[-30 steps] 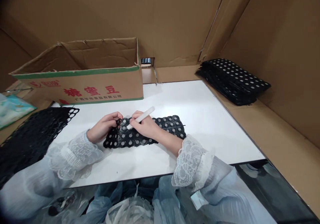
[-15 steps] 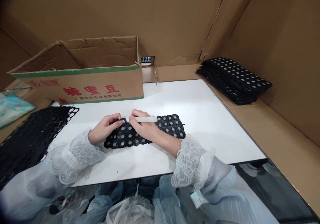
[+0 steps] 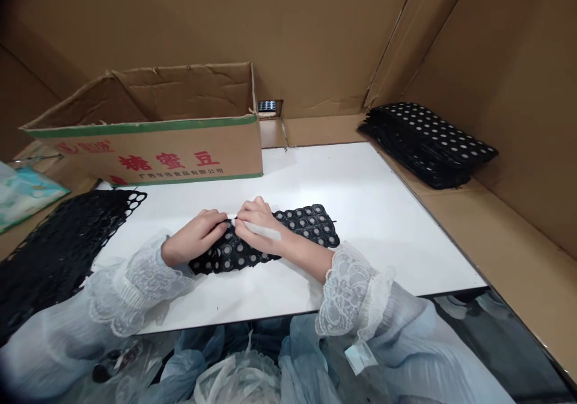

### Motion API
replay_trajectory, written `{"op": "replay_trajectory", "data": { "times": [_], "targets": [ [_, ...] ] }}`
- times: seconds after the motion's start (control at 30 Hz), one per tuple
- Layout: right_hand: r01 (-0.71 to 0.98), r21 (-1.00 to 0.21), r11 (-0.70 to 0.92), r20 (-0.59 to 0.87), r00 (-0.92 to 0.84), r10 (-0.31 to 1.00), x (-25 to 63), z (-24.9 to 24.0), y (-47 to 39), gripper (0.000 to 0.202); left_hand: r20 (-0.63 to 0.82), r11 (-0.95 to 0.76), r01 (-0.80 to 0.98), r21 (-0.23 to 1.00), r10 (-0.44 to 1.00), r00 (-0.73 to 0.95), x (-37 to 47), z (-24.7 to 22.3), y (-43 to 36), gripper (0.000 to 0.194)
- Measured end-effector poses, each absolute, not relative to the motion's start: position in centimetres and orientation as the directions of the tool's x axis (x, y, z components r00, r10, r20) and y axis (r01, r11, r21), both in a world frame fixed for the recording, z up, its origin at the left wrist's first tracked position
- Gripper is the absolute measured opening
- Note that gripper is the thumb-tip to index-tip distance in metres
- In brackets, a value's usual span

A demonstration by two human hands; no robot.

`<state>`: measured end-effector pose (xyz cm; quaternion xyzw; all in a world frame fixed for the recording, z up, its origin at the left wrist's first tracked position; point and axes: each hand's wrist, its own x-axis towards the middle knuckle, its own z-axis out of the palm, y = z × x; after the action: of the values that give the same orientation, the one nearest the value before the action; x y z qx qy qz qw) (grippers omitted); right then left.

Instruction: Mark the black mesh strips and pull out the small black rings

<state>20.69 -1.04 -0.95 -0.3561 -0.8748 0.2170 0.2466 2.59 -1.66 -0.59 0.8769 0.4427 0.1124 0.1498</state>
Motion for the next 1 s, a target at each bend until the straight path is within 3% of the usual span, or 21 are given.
{"op": "replay_trajectory", "data": {
  "times": [0.17, 0.27, 0.33, 0.43, 0.53, 0.6, 1.0],
  "targets": [
    [0.645, -0.335, 0.687, 0.345, -0.595, 0.726, 19.5, -1.6, -1.4, 0.02, 0.263, -0.658, 0.721, 0.217, 0.751, 0.605, 2.7, -0.9, -2.1, 0.021],
    [0.689, -0.291, 0.664, 0.386, -0.55, 0.741, 18.9, -1.4, -1.0, 0.021, 0.34, -0.667, 0.691, 0.279, 0.742, 0.578, 2.3, -0.7, -1.8, 0.021],
    [0.676, -0.323, 0.662, 0.411, -0.53, 0.742, 19.0, -1.1, -0.6, 0.021, 0.344, -0.62, 0.67, 0.408, 0.784, 0.517, 2.0, -0.5, -1.4, 0.023],
    [0.561, -0.486, 0.67, 0.417, -0.525, 0.742, 19.7, -1.0, 0.2, 0.024, 0.267, -0.513, 0.63, 0.583, 0.853, 0.448, 1.7, -0.5, -0.9, 0.025],
    [0.418, -0.634, 0.651, 0.399, -0.545, 0.738, 20.2, -1.5, 0.5, 0.028, 0.193, -0.433, 0.619, 0.656, 0.888, 0.417, 1.5, -0.8, -0.6, 0.025],
    [0.401, -0.651, 0.645, 0.402, -0.538, 0.74, 20.1, -1.9, 0.5, 0.028, 0.168, -0.413, 0.617, 0.67, 0.894, 0.416, 1.4, -1.0, -0.4, 0.025],
    [0.465, -0.54, 0.702, 0.437, -0.557, 0.706, 20.3, -2.1, -0.3, 0.025, 0.088, -0.622, 0.657, 0.425, 0.751, 0.654, 0.1, -0.1, -0.1, 0.016]
  ]
}}
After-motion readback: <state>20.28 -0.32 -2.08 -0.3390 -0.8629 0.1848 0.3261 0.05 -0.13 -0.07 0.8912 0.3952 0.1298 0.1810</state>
